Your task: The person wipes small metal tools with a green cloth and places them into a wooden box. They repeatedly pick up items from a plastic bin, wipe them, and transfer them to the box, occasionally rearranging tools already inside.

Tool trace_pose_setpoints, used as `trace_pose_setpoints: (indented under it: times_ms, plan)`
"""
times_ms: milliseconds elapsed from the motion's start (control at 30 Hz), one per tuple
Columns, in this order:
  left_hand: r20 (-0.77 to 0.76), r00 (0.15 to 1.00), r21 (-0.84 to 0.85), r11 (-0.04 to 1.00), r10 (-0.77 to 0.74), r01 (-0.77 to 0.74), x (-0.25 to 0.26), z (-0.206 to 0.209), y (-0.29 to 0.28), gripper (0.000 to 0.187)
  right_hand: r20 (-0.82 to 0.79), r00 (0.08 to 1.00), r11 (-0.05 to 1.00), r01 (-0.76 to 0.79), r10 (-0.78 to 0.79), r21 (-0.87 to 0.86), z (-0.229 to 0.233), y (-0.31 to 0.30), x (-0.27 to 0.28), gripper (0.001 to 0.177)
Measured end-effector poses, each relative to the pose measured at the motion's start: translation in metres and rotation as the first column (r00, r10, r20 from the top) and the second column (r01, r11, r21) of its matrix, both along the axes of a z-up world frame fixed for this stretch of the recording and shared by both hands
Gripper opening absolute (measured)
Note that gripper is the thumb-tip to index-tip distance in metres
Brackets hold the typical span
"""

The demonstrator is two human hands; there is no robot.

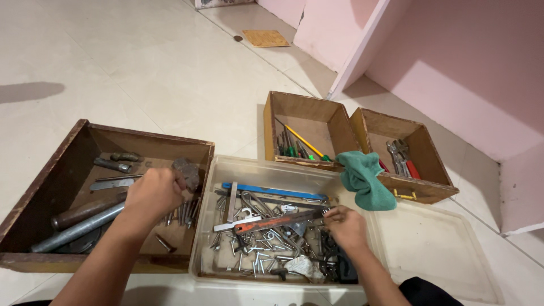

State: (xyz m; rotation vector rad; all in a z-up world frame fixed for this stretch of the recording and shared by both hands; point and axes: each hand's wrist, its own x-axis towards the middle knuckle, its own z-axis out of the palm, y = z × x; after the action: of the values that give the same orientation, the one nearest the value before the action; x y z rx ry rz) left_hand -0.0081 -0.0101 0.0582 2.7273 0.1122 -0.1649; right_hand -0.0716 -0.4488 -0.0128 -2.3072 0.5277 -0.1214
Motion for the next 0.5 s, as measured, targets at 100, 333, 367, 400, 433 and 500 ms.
trace_pose_setpoints:
  times_ms: [100,333,367,400,433,500]
  plan:
    - [0.018,1.000,-0.036,0.999,-0.014,0.015,-0.001,0.000,0.001,0.023,-0.039,0.999,0.971,-0.004,-0.006,-0.241,-0.002,-0.013,0.005,0.015]
    - [-0.030,0.999,-0.005,1.000,0.009,-0.009,0.002,0.000,0.000,0.022,-0.360,0.930,0.814,-0.261,0.069,-0.519,-0.004,-0.025,0.007,0.018]
    - [-0.024,1.000,-0.012,1.000,0.003,-0.004,0.002,0.001,0.000,0.022,-0.376,0.924,0.831,-0.261,0.068,-0.491,-0.002,-0.026,0.004,0.019]
    - [-0.017,1.000,-0.019,1.000,-0.002,0.002,0.002,0.001,0.000,0.023,-0.391,0.918,0.848,-0.260,0.067,-0.463,0.000,-0.025,0.002,0.021]
    - [-0.012,1.000,-0.026,1.000,-0.009,0.009,0.001,0.001,-0.001,0.024,-0.393,0.916,0.851,-0.271,0.084,-0.449,0.002,-0.024,0.001,0.022]
    - [-0.020,1.000,-0.021,1.000,-0.019,0.019,0.001,0.002,-0.001,0.022,-0.395,0.911,0.857,-0.294,0.117,-0.423,0.006,-0.022,-0.001,0.023]
